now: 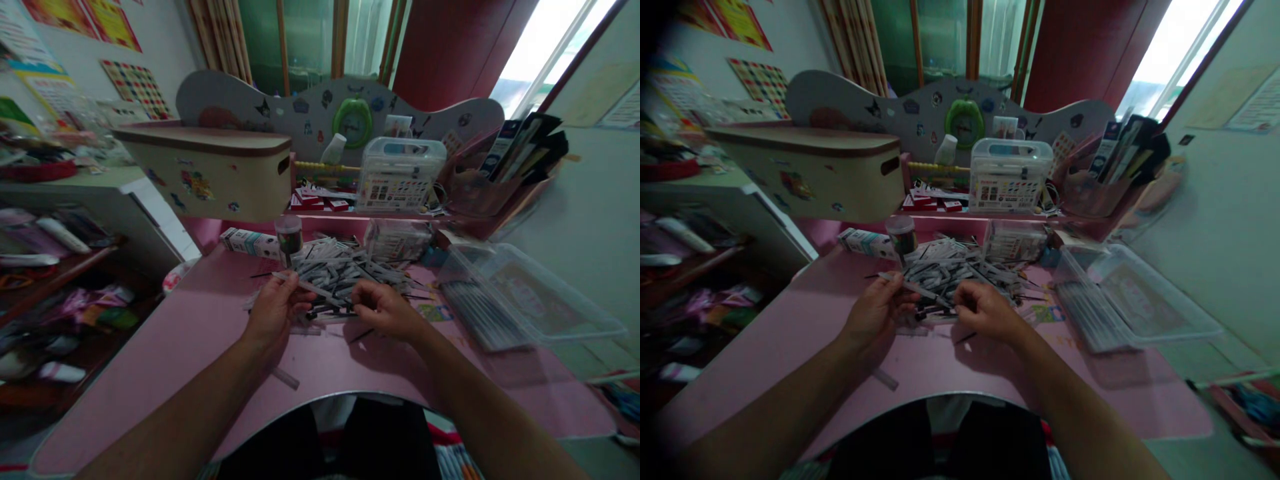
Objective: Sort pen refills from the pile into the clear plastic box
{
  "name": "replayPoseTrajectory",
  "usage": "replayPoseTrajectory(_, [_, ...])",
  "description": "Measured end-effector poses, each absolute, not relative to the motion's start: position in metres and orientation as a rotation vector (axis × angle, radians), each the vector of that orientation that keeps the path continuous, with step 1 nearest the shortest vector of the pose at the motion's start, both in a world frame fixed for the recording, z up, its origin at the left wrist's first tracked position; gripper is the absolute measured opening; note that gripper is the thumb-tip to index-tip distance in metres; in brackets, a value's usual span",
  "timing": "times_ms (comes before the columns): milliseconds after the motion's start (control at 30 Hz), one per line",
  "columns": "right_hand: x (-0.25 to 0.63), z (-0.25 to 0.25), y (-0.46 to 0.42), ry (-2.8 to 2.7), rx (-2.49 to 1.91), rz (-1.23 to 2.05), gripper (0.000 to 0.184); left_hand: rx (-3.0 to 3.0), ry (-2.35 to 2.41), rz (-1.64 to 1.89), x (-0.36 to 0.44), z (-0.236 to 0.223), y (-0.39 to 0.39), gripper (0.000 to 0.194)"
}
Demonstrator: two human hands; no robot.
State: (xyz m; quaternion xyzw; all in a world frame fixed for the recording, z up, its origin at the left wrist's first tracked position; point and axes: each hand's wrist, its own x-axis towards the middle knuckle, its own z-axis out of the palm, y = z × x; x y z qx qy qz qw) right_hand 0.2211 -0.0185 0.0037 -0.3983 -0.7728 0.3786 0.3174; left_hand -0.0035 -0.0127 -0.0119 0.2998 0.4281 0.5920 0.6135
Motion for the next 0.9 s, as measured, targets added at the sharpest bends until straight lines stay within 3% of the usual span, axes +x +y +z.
replayPoseTrajectory(233, [0.221, 0.002, -0.017, -1.952, -1.053, 1.142, 0.005, 0.662, 0.985, 1.364, -0.003, -0.011, -0.013, 0.013])
replayPoseTrajectory(500, [0.217, 0.005, -0.019, -1.903, -1.097, 1.24, 0.002, 0.801, 0.973, 1.336, -0.001, -0.007, -0.019, 0.025])
replayPoseTrajectory(667, [0.219, 0.007, -0.022, -1.534, -1.073, 1.657, 0.024, 0.732, 0.924, 1.149, 0.0, -0.007, -0.023, 0.02])
replayPoseTrajectory(800, [0.223, 0.015, -0.023, -1.143, -0.81, 1.854, 0.041, 0.499, 0.861, 1.168, -0.002, -0.007, -0.019, 0.003])
replayPoseTrajectory(900, [0.226, 0.02, -0.022, -0.976, -0.665, 1.841, 0.049, 0.244, 0.808, 1.214, -0.006, -0.003, -0.01, 0.02])
